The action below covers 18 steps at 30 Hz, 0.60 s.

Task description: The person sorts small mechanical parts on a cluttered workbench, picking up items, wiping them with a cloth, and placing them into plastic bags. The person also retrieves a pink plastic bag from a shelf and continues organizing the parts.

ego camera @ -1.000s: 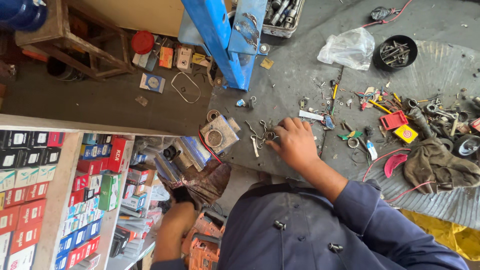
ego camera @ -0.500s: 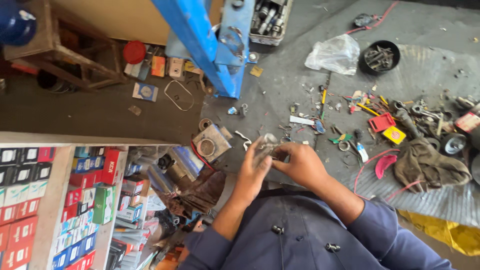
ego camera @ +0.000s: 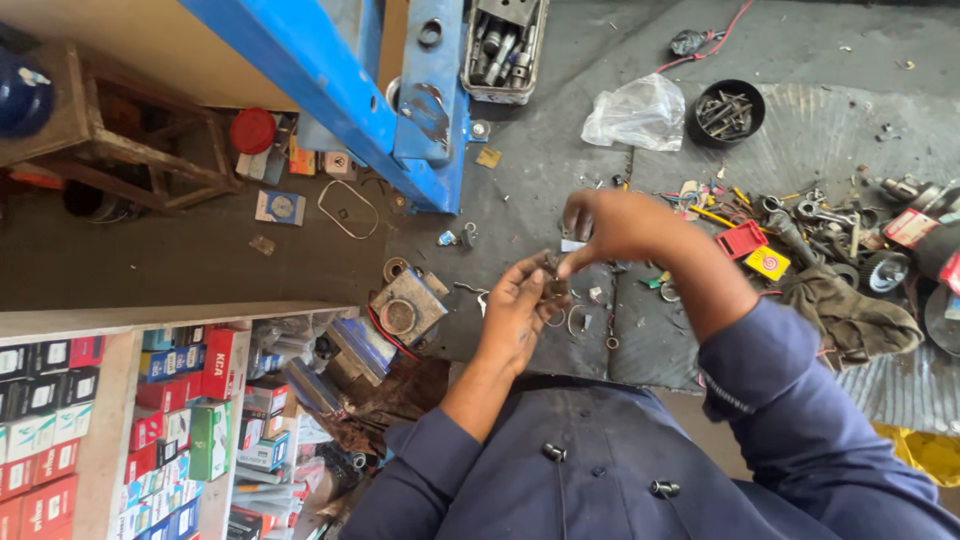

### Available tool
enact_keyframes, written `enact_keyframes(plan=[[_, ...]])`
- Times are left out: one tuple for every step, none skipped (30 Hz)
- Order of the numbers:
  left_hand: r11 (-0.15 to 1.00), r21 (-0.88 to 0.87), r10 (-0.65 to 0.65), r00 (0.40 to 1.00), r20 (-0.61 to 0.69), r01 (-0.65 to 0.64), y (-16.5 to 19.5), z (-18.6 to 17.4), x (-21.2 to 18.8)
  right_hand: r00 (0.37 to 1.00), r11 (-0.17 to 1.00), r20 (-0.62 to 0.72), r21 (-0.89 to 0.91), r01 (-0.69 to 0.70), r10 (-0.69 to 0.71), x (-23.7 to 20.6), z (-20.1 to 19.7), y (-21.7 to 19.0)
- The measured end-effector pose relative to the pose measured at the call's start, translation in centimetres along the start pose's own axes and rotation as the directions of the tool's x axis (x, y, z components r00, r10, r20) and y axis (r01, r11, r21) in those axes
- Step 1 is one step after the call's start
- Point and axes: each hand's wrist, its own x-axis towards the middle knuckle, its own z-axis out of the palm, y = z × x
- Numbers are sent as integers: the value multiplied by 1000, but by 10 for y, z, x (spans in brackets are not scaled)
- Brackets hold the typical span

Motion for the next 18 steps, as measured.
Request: enact_keyframes(plan=[[999, -37, -15, 1000, 24, 15, 5, 2, 3, 1000, 1000, -16, 5, 14, -14, 7, -8, 3], [997, -75, -29, 998, 47, 32, 10, 4, 5, 999, 1000, -30, 9, 28, -28, 14, -14, 5], [996, -83, -32, 999, 42, 36, 15, 6, 7, 998, 999, -47, 15, 41, -40, 20, -16, 5], [995, -90, -37, 999, 38, 40, 19, 8, 11, 998, 998, -42, 30, 54, -53, 24, -15, 4], [994, -102, -40, 999, 30, 42, 22, 8, 13, 997, 997, -33, 43, 67, -66, 27, -11, 3], [991, -125, -35, 997, 67, 43, 25, 7, 16, 997, 995, -22, 56, 80, -79, 29, -6, 1], [988, -145, -30, 994, 105, 46, 28, 5, 18, 995, 993, -38, 76, 93, -90, 30, -1, 0], [985, -166, -24, 989, 145, 48, 29, 3, 21, 993, 990, -55, 94, 106, -101, 30, 4, -1], [985, -162, -36, 988, 152, 61, 29, -1, 22, 991, 987, -72, 113, 118, -111, 29, 8, -2], [985, -157, -48, 986, 160, 74, 29, -6, 24, 994, 990, -74, 101, 94, -87, 29, 11, 0], [985, -151, -61, 984, 169, 87, 29, -10, 25, 995, 994, -77, 90, 69, -62, 28, 11, 2], [983, -160, -60, 985, 165, 87, 28, -13, 27, 996, 996, -78, 82, 42, -36, 28, 11, 6], [981, -170, -64, 985, 159, 92, 27, -16, 27, 993, 987, -104, 142, 76, -62, 29, 11, 9], [979, -180, -69, 985, 155, 97, 26, -17, 27, 988, 974, -134, 199, 109, -83, 30, 8, 15], [970, -225, -61, 985, 163, 97, 26, -18, 28, 980, 957, -170, 250, 145, -104, 35, 5, 20], [959, -267, -51, 984, 174, 97, 26, -17, 27, 955, 964, -296, 257, 72, 7, 40, 2, 25], [946, -310, -40, 982, 183, 96, 27, -15, 28, 902, 962, -416, 273, 2, 116, 47, -1, 30], [935, -341, -27, 979, 201, 95, 29, -12, 28, 823, 953, -523, 297, -65, 220, 54, -4, 36]])
